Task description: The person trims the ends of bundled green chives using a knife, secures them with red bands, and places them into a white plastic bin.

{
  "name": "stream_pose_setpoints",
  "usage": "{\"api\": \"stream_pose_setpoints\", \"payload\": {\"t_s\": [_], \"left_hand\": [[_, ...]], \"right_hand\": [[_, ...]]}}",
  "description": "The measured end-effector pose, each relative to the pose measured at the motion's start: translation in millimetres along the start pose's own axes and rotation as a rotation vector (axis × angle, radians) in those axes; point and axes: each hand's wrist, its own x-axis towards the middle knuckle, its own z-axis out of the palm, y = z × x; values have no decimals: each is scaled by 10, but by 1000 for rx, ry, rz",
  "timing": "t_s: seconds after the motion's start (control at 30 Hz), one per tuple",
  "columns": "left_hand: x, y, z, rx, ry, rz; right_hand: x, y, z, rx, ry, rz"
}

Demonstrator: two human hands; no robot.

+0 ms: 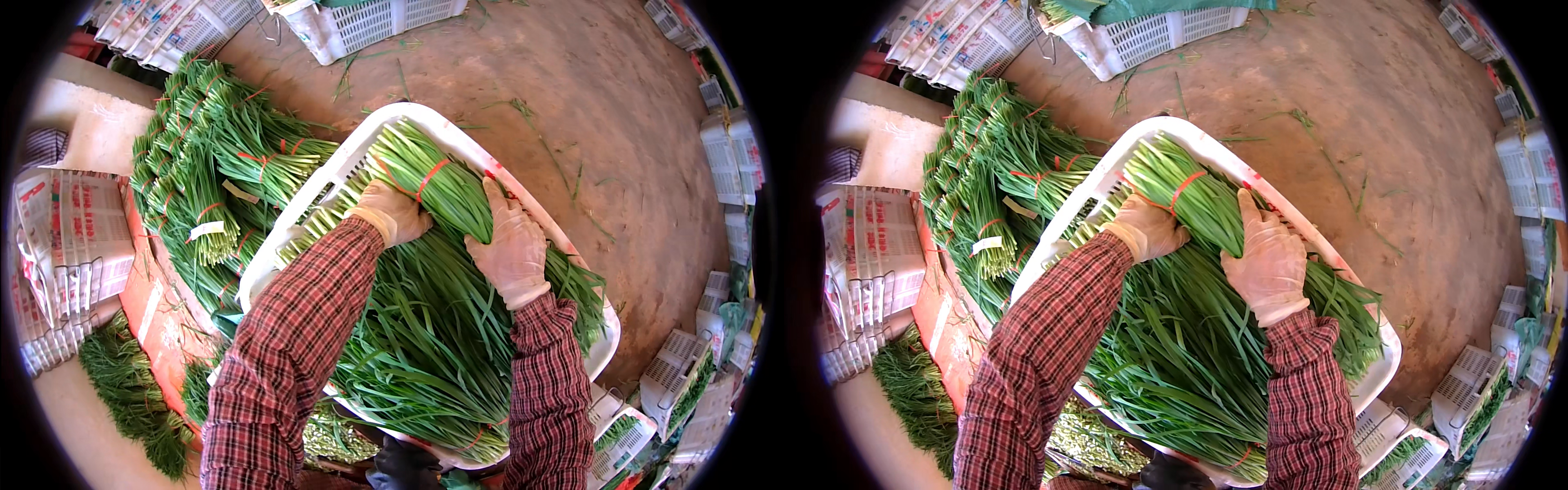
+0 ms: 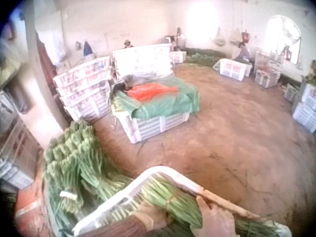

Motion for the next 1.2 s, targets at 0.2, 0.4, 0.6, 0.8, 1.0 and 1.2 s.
{"api": "stream_pose_setpoints", "payload": {"t_s": [0.2,0.4,0.6,0.8,1.0,1.2], "left_hand": [[-112,26,-169,-8,-276,-131],[-397,107,-128,-15,41,-140],[-512,167,-34,-43,204,-103],[-539,5,52,-252,442,-72],[-258,247,-34,-295,353,148],[-106,532,124,-301,337,118]], "right_hand": [[17,58,114,74,65,-19],[126,90,329,201,-57,-38],[48,209,371,274,-28,-65],[212,169,455,224,-165,6],[113,152,534,118,-130,49],[133,265,591,125,-71,-17]]}}
